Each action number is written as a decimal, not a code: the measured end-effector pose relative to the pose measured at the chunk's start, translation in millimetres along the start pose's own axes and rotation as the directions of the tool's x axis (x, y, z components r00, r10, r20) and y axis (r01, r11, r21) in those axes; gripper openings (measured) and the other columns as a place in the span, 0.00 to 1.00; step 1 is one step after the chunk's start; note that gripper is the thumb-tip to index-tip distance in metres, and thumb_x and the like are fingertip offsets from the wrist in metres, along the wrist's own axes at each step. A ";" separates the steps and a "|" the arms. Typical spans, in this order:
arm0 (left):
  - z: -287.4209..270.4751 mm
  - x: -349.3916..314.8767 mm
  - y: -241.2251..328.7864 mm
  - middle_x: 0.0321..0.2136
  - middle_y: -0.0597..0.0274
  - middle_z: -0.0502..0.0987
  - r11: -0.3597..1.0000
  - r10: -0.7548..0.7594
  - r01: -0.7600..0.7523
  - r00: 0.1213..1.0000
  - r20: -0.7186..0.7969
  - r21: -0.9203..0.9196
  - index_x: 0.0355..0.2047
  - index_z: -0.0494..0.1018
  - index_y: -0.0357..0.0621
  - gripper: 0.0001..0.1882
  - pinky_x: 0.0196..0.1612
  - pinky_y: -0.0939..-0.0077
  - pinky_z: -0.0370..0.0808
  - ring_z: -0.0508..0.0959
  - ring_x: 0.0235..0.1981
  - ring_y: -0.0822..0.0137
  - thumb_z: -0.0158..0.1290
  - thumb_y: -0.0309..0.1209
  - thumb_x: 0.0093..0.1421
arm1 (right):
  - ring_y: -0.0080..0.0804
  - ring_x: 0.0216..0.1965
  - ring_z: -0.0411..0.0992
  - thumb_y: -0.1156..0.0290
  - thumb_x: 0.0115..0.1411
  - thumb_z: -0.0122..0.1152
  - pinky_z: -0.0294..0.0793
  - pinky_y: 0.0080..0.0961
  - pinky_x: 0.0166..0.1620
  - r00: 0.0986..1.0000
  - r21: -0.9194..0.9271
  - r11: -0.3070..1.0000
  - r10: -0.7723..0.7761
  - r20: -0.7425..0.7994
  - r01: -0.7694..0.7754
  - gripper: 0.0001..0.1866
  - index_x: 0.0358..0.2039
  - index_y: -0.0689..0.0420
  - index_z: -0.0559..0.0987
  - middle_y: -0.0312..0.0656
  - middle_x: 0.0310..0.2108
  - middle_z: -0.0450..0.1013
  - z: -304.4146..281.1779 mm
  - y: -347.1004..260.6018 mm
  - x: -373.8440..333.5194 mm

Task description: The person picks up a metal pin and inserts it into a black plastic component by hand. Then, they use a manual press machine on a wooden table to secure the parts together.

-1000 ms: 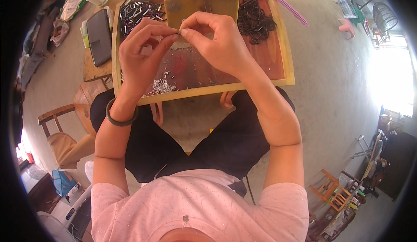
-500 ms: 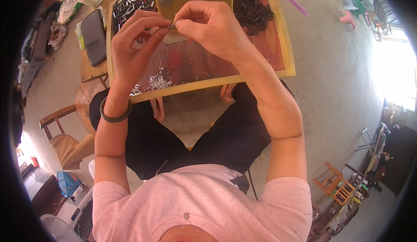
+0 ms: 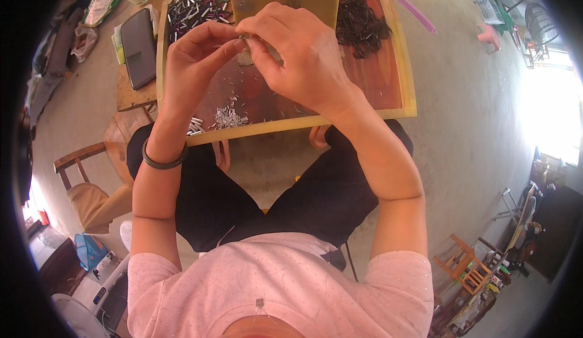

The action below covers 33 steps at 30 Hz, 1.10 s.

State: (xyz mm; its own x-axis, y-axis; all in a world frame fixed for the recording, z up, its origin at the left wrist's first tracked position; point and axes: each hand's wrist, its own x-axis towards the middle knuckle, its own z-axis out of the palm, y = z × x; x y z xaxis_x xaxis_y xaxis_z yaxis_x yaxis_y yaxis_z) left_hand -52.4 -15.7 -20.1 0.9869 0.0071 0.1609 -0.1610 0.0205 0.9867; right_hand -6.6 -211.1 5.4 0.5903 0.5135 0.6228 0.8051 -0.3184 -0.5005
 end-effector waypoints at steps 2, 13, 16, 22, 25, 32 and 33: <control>1.1 -0.3 1.5 0.38 0.67 0.82 0.999 -0.033 0.034 0.999 0.010 -0.029 0.43 0.80 0.33 0.07 0.49 0.82 0.77 0.81 0.41 0.77 0.62 0.21 0.64 | 0.40 0.35 0.79 0.76 0.58 0.66 0.77 0.31 0.40 0.997 -0.060 0.995 -0.076 -0.029 0.074 0.09 0.40 0.56 0.81 0.40 0.32 0.78 2.3 0.7 1.4; -17.7 18.6 -7.6 0.43 0.63 0.81 0.995 0.068 -0.081 0.970 -0.235 -0.049 0.55 0.76 0.38 0.21 0.52 0.79 0.75 0.80 0.47 0.73 0.65 0.29 0.63 | 0.52 0.31 0.80 0.72 0.62 0.62 0.78 0.39 0.36 0.938 -0.102 0.947 0.315 0.142 -0.303 0.06 0.37 0.59 0.82 0.54 0.27 0.79 -4.2 -2.3 65.4; -29.2 23.0 -4.3 0.42 0.64 0.82 0.998 0.053 -0.061 0.964 -0.260 -0.021 0.54 0.78 0.39 0.20 0.46 0.81 0.72 0.81 0.46 0.74 0.64 0.33 0.64 | 0.56 0.33 0.80 0.72 0.63 0.57 0.77 0.44 0.37 0.977 -0.314 0.943 0.164 0.138 -0.114 0.07 0.35 0.58 0.82 0.55 0.28 0.79 1.7 13.2 77.5; -35.8 22.6 -6.4 0.41 0.66 0.83 0.994 0.093 -0.103 0.961 -0.261 -0.026 0.50 0.80 0.39 0.17 0.42 0.83 0.68 0.81 0.43 0.77 0.63 0.35 0.65 | 0.53 0.29 0.80 0.76 0.62 0.52 0.79 0.44 0.36 0.929 -0.382 0.923 0.103 0.356 0.044 0.11 0.38 0.62 0.83 0.56 0.27 0.80 0.4 15.2 104.6; -37.1 23.9 -4.9 0.40 0.67 0.83 0.996 0.070 -0.083 0.963 -0.261 -0.040 0.49 0.81 0.40 0.16 0.43 0.83 0.68 0.81 0.42 0.78 0.63 0.35 0.65 | 0.45 0.23 0.81 0.78 0.61 0.51 0.80 0.40 0.32 0.714 -0.363 0.871 0.483 0.506 -0.332 0.13 0.39 0.66 0.83 0.55 0.25 0.80 -7.4 -8.3 120.7; -32.1 24.6 -4.8 0.38 0.68 0.84 0.995 0.025 -0.055 0.947 -0.321 -0.085 0.48 0.81 0.42 0.15 0.43 0.83 0.68 0.81 0.42 0.79 0.64 0.36 0.65 | 0.36 0.20 0.80 0.78 0.61 0.49 0.80 0.32 0.27 0.720 -0.211 0.889 0.454 0.525 -0.407 0.13 0.39 0.67 0.82 0.50 0.24 0.81 -12.8 -7.3 117.6; -31.8 24.8 -4.8 0.38 0.68 0.84 0.995 0.026 -0.056 0.947 -0.319 -0.083 0.48 0.81 0.42 0.15 0.43 0.83 0.68 0.81 0.42 0.79 0.64 0.36 0.65 | 0.35 0.20 0.80 0.77 0.62 0.49 0.80 0.32 0.26 0.728 -0.208 0.883 0.466 0.503 -0.421 0.13 0.38 0.67 0.82 0.50 0.24 0.81 -11.1 -4.7 115.3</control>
State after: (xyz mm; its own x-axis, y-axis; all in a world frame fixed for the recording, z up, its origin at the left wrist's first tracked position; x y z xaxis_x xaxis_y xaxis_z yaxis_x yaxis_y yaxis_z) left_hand -27.2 16.1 -21.5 0.9294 0.3266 0.1717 -0.2156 0.1032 0.9710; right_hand 58.4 -159.2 86.2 0.7752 0.6262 -0.0828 0.4741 -0.6634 -0.5789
